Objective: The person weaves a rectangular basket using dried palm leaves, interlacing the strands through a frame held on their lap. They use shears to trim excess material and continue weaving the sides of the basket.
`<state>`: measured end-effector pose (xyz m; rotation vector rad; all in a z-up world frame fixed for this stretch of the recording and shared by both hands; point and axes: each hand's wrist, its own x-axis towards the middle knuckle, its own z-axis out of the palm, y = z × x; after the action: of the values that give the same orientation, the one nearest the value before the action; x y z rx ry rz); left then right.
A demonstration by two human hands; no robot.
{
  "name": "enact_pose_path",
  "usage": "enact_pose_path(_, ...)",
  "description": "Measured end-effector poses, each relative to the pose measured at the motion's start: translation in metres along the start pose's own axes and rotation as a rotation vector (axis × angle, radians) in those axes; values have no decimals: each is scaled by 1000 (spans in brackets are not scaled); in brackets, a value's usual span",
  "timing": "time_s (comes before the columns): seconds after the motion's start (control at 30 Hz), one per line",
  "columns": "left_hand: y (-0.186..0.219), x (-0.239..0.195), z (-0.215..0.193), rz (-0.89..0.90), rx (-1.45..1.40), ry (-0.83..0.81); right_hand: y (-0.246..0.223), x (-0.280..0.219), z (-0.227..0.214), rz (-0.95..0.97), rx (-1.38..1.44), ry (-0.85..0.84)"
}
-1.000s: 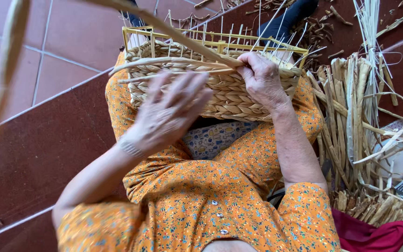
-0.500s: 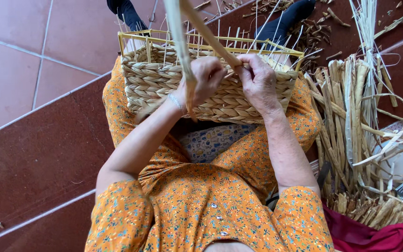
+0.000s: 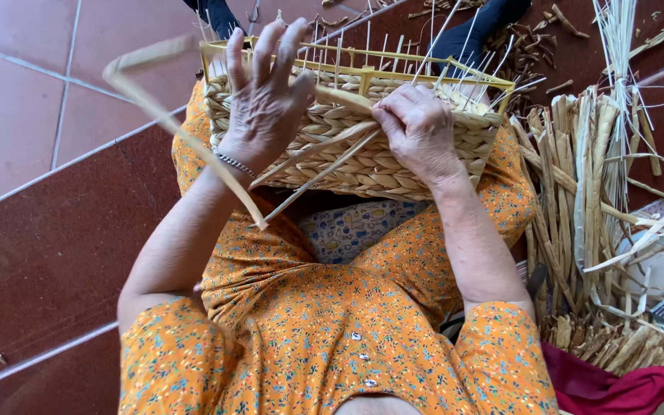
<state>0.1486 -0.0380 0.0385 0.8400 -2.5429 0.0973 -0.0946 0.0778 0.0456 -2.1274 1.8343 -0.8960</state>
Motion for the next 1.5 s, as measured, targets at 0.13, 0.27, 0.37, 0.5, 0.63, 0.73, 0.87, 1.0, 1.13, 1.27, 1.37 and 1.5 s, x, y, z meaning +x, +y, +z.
enact_pose_path(0.13,-3,-25,-7,59,-51,-195,2,-3,20,83,-18,97)
enact_pose_path(0.27,2,-58,-3,-97,-500,-330,0,-5,29,134,-15,192)
enact_pose_path(0.37,2,-65,-2,-154,-572,-302,-6,-2,30,138,-61,240)
enact_pose_path(0.5,5,-57,-20,-25,-385,-127,-15,3,26,164,-95,271)
enact_pose_path(0.63,23,-62,-50,136,-157,56,-19,7,35,44,-141,355)
enact_pose_path(0.73,35,-62,-53,49,-430,-253,-17,14,37,-58,-160,214)
enact_pose_path(0.87,31,-51,-40,-138,-822,-35,-12,11,9,-21,150,-18)
enact_pose_path(1.0,16,-20,-31,-121,-864,107,-17,7,-11,-44,289,-154)
enact_pose_path(1.13,15,7,-19,-279,-1190,110,-22,11,4,105,211,3)
enact_pose_path(1.27,32,17,14,-255,-955,-75,-20,7,24,298,256,149)
enact_pose_path(1.37,39,29,57,-267,-605,-290,-18,1,39,318,191,291)
enact_pose_path(1.5,44,43,94,-259,-484,-617,-15,3,53,118,-108,384)
